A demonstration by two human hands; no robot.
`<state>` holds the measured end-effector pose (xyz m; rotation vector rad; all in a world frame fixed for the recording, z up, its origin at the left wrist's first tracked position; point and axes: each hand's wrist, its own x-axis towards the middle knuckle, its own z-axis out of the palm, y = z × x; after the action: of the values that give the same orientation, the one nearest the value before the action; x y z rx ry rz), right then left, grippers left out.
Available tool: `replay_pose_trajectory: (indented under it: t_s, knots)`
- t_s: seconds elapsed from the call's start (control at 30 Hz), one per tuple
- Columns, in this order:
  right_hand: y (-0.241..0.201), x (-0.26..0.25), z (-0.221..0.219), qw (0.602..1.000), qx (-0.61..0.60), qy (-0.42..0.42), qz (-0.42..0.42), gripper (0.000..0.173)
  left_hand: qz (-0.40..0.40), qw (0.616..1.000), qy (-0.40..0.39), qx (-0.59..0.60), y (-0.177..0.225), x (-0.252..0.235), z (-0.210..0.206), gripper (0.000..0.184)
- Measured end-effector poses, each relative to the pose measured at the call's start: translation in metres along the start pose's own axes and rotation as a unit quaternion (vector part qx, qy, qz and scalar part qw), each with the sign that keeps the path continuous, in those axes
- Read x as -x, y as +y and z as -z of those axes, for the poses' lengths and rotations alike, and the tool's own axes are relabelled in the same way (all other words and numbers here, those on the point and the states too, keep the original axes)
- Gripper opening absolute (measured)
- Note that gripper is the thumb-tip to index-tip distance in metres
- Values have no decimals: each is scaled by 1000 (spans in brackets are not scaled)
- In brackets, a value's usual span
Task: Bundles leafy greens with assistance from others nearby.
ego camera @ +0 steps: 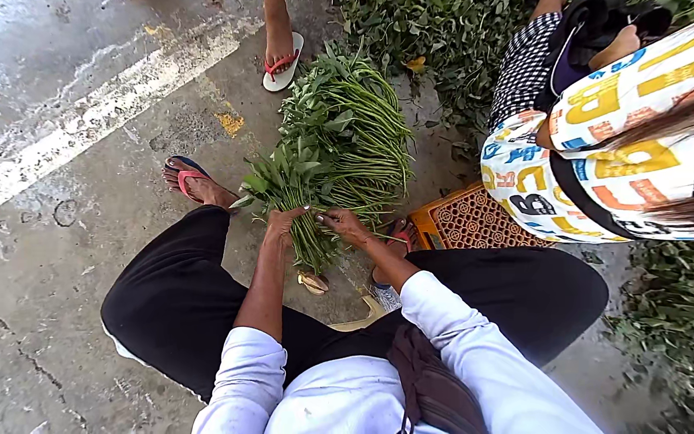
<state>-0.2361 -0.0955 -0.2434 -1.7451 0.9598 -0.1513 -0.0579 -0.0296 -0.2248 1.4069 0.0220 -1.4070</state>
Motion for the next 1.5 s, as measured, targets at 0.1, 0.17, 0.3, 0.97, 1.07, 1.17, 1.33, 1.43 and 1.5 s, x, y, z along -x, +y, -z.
replay_pose_trajectory:
  t_s: [0.1, 0.17, 0.3, 0.97, 1.07, 1.17, 1.33, 1.43, 1.5]
  knots:
    - [16, -23, 8, 992, 122, 12, -23, 28, 6, 999, -5, 35, 6, 1, 7, 35]
    - [21, -37, 1, 979, 200, -29, -5, 22, 13, 999, -6, 37, 6, 1, 8, 33]
    - [27, -53, -29, 950, 301, -79, 1, 27, 22, 999, -14, 29, 7, -1, 11, 32]
    - [-27, 1, -40, 996, 37, 55, 54, 41, 1, 996, 65, 59, 6, -1, 11, 46]
    - [-18, -4, -27, 998, 7, 5, 63, 36, -8, 996, 57, 63, 5, -2, 10, 47]
    - [1, -16, -3, 996, 49, 47, 53, 30, -10, 997, 31, 75, 7, -5, 9, 41]
    - [24, -49, 58, 965, 148, 215, -24, 28, 9, 991, -47, 121, 7, -4, 3, 39]
    - [26, -68, 92, 953, 208, 215, -45, 31, 7, 986, -90, 138, 4, -6, 0, 40]
    - [28, -79, 104, 945, 261, 185, -65, 35, 8, 985, -93, 145, 4, -8, -3, 35]
